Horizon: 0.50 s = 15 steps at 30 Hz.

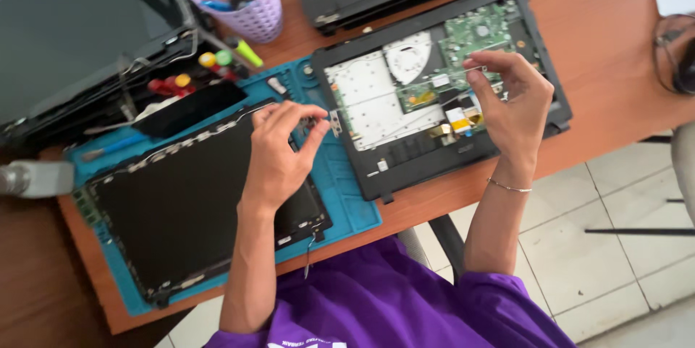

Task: The person is repairing a laptop screen by securing its metal frame. They use a screwdriver to tighten screws around the perimeter of the screen, which is placed on a blue anti-static mat. The person handles the screen and the screwdriver with precision, ensuring the frame is properly attached.

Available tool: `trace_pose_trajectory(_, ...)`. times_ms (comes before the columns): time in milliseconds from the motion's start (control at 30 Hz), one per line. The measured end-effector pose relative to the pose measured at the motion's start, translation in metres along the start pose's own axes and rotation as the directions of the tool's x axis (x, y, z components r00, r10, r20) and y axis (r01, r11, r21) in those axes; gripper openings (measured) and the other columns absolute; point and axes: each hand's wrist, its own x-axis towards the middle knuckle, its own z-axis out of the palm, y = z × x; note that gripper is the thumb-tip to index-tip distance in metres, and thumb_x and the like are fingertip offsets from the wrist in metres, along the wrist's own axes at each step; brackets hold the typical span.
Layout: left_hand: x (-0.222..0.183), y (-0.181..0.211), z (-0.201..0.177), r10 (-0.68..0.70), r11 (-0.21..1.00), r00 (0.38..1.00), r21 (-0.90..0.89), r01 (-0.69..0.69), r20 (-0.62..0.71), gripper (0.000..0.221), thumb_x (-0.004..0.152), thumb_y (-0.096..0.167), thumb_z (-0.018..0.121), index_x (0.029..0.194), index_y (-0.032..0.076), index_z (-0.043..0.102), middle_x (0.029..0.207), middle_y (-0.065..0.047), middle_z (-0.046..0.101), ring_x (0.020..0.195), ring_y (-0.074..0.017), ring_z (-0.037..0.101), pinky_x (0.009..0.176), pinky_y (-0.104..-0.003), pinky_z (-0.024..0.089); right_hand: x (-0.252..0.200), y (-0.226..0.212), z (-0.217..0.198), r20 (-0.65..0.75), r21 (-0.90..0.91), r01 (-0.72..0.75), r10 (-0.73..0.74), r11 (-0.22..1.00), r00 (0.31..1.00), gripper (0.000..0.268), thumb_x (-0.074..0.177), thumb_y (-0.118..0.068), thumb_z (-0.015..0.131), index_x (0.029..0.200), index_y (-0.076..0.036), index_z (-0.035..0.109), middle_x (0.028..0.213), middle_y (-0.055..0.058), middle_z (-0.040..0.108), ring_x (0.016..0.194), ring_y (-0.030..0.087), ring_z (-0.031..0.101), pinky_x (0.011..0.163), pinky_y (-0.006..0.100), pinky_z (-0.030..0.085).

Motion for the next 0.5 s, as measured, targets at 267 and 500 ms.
trace_pose_trajectory(267,-0.054,0.004,-0.041,-0.243,0.959,0.964,-0.175,0.223,-0.105,0.011,0.093,0.009,0.076,0.101,0.004,0.071,0.097,-0.006,0.074,0.092,-0.0186,0.074,0.082,-0.03,0.056,-0.013,-0.001,0.067,0.105,0.452,-0.174,0.141,0.875,0.984,0.023,0.1,0.006,0.071,0.122,0.007,0.065,0.11,0.015,0.075,0.102,0.02,0.074,0.096,0.032,0.062)
trace_pose_trajectory(500,-0.112,-0.006,-0.076,-0.463,0.833,0.882,-0.384,0.399,-0.088,0.01,0.096,0.007,0.069,0.104,0.002,0.072,0.092,-0.004,0.071,0.084,-0.0108,0.071,0.076,-0.023,0.054,-0.034,-0.02,0.124,0.266,0.571,-0.308,0.184,0.761,0.946,0.024,0.099,0.003,0.071,0.122,0.006,0.065,0.109,0.016,0.075,0.1,0.02,0.075,0.096,0.034,0.064)
